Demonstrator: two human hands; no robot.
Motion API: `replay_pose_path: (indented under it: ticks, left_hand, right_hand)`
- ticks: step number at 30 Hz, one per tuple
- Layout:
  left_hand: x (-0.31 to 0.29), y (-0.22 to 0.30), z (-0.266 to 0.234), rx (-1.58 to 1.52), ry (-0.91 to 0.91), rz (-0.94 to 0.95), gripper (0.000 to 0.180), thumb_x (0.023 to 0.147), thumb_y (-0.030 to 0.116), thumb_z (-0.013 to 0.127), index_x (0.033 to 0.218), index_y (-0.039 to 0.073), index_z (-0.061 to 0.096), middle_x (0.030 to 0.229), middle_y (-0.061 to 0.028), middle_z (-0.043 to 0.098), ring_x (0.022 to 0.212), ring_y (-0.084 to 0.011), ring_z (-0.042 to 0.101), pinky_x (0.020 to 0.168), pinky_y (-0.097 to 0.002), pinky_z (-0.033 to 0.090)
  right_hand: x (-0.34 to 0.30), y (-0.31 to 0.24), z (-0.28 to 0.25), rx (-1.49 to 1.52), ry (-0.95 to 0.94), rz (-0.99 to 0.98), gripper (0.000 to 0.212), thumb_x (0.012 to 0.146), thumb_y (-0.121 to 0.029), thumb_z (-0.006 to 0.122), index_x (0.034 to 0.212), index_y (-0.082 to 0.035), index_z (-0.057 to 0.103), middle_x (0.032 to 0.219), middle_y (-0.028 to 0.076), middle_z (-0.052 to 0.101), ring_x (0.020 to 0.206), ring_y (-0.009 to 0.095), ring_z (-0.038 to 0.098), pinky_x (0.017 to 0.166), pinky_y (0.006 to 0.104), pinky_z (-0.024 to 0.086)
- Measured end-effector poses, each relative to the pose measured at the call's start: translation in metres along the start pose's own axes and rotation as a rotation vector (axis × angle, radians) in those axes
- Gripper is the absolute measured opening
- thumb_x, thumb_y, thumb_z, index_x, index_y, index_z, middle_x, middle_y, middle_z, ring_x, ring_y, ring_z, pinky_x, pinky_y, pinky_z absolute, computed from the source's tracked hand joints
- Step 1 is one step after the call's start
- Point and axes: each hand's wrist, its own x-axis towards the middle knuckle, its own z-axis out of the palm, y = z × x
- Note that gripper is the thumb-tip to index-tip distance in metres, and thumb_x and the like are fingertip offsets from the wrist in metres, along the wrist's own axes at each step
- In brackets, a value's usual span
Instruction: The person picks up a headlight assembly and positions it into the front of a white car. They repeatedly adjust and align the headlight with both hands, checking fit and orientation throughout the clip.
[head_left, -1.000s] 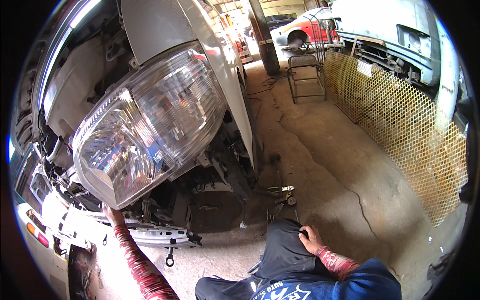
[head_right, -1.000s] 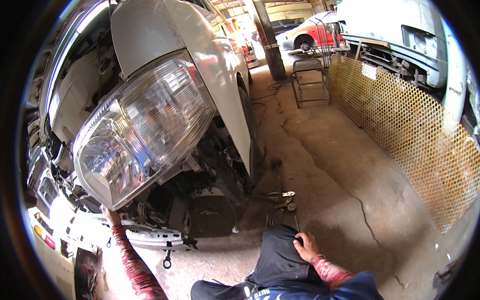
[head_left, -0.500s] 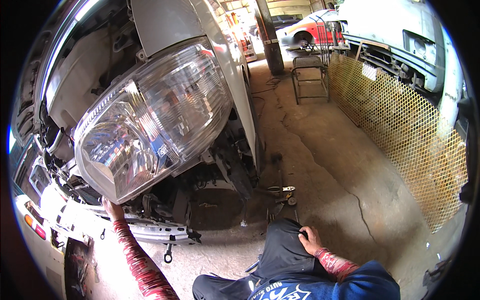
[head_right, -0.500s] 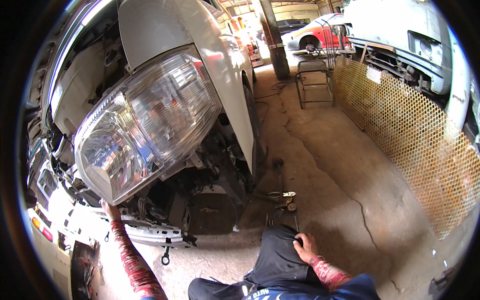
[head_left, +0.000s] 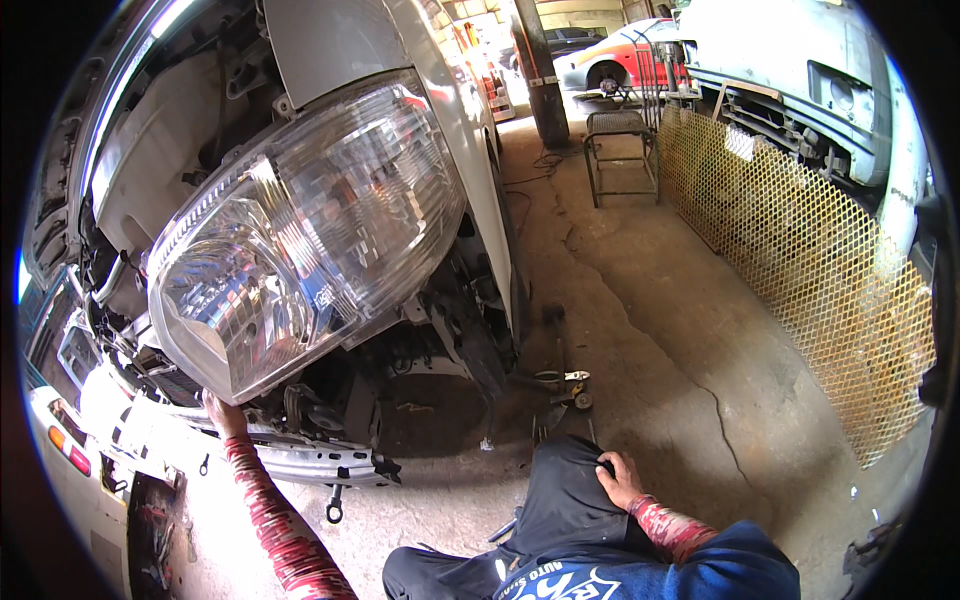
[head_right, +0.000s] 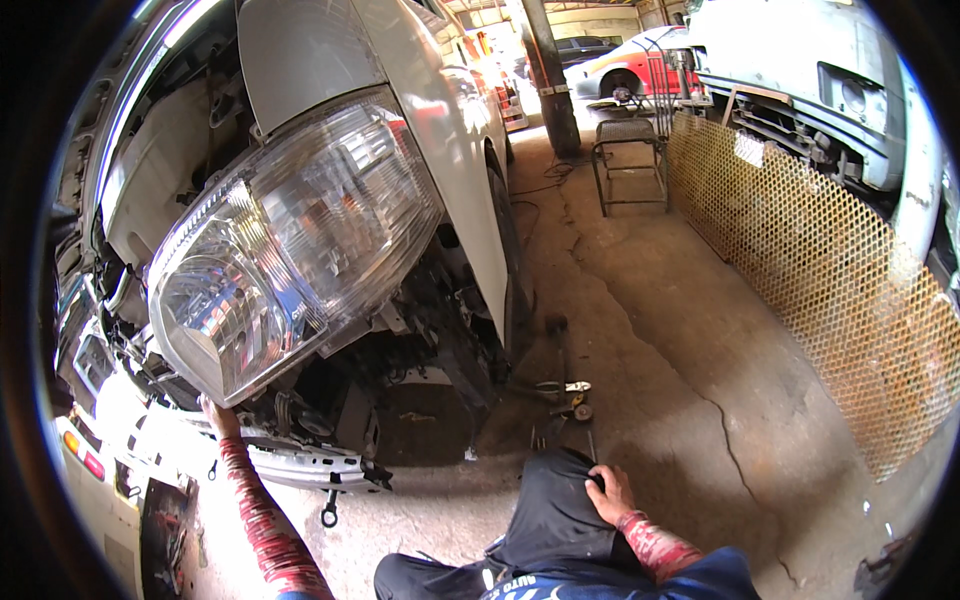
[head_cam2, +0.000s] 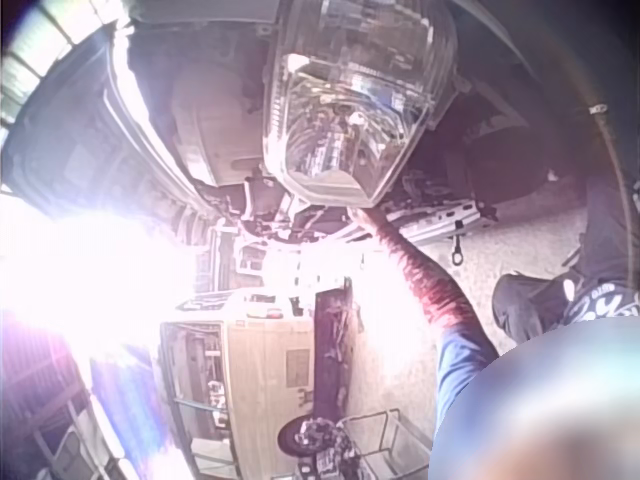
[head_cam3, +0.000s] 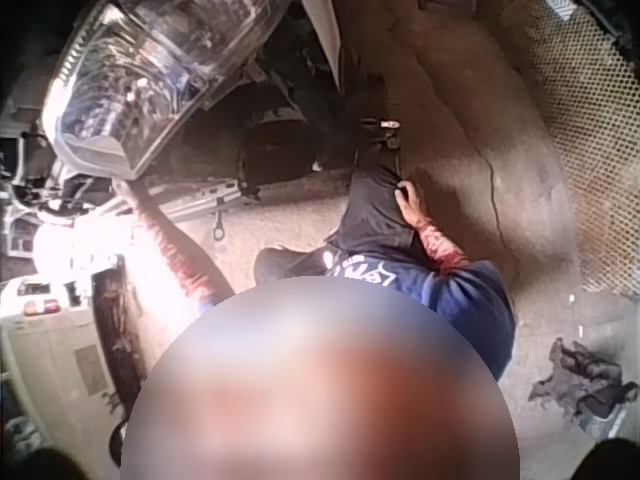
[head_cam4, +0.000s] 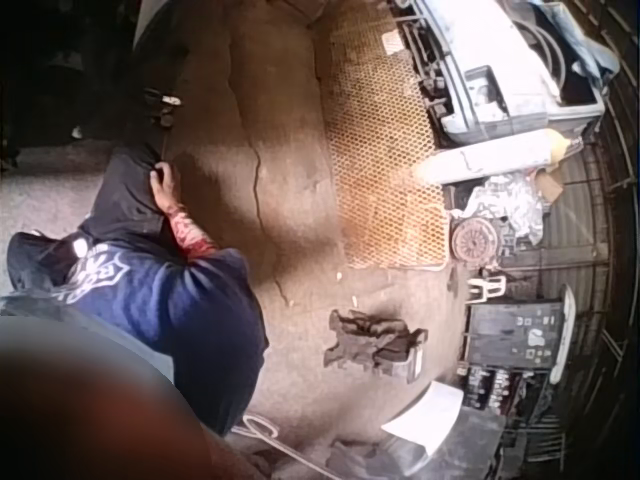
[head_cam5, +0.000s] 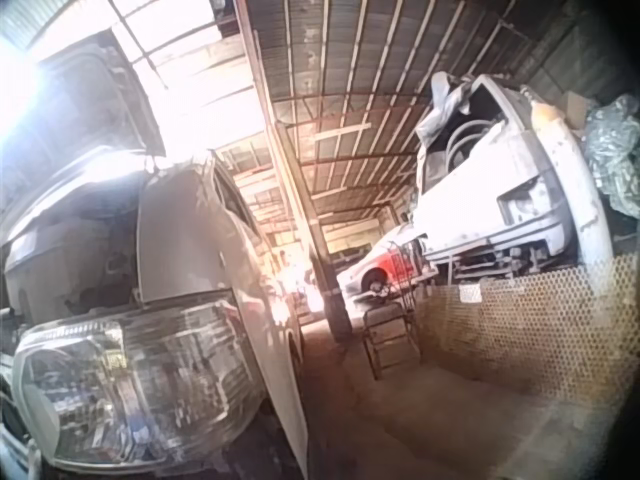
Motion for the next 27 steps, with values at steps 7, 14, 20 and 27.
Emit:
replay_pose_path:
  ticks: [7,14,20,27]
  left_hand:
    - [-0.0006,0.0001,-0.0001,-0.065,0.012,-0.008,0.027,0.087,0.006,0.052,0.109,-0.002,0.064,0.109,-0.0214,0.065,0.107,-0.0416,0.058,0.093,-0.0488,0.044]
    - [0.0005,0.0032,-0.0017,-0.027,0.023,0.008,0.025,0.087,0.008,0.053,0.106,-0.003,0.065,0.106,-0.0213,0.065,0.104,-0.0415,0.058,0.090,-0.0493,0.045]
    - [0.0007,0.0010,-0.0013,-0.046,-0.012,-0.003,0.026,0.088,0.009,0.052,0.107,-0.003,0.065,0.107,-0.0215,0.066,0.105,-0.0418,0.058,0.091,-0.0494,0.045]
    - [-0.0043,-0.0061,0.0029,0.010,0.011,0.008,0.027,0.089,0.008,0.052,0.110,-0.003,0.064,0.111,-0.0220,0.064,0.108,-0.0419,0.058,0.094,-0.0502,0.044]
  right_hand:
    - [0.0002,0.0009,0.0002,-0.008,-0.006,0.010,0.028,0.090,-0.030,0.066,0.113,-0.016,0.059,0.114,0.015,0.059,0.111,0.040,0.054,0.097,0.0490,0.044]
    - [0.0011,0.0003,0.0008,-0.010,0.000,-0.007,0.027,0.090,-0.028,0.066,0.112,-0.015,0.059,0.113,0.015,0.059,0.110,0.040,0.054,0.096,0.0490,0.044]
    - [0.0021,0.0028,0.0026,0.005,-0.007,-0.009,0.027,0.090,-0.028,0.066,0.112,-0.015,0.059,0.113,0.015,0.059,0.110,0.040,0.054,0.096,0.0485,0.044]
    - [0.0015,0.0016,0.0020,-0.002,-0.013,0.006,0.027,0.090,-0.029,0.066,0.113,-0.015,0.059,0.114,0.014,0.059,0.111,0.039,0.054,0.097,0.0483,0.043]
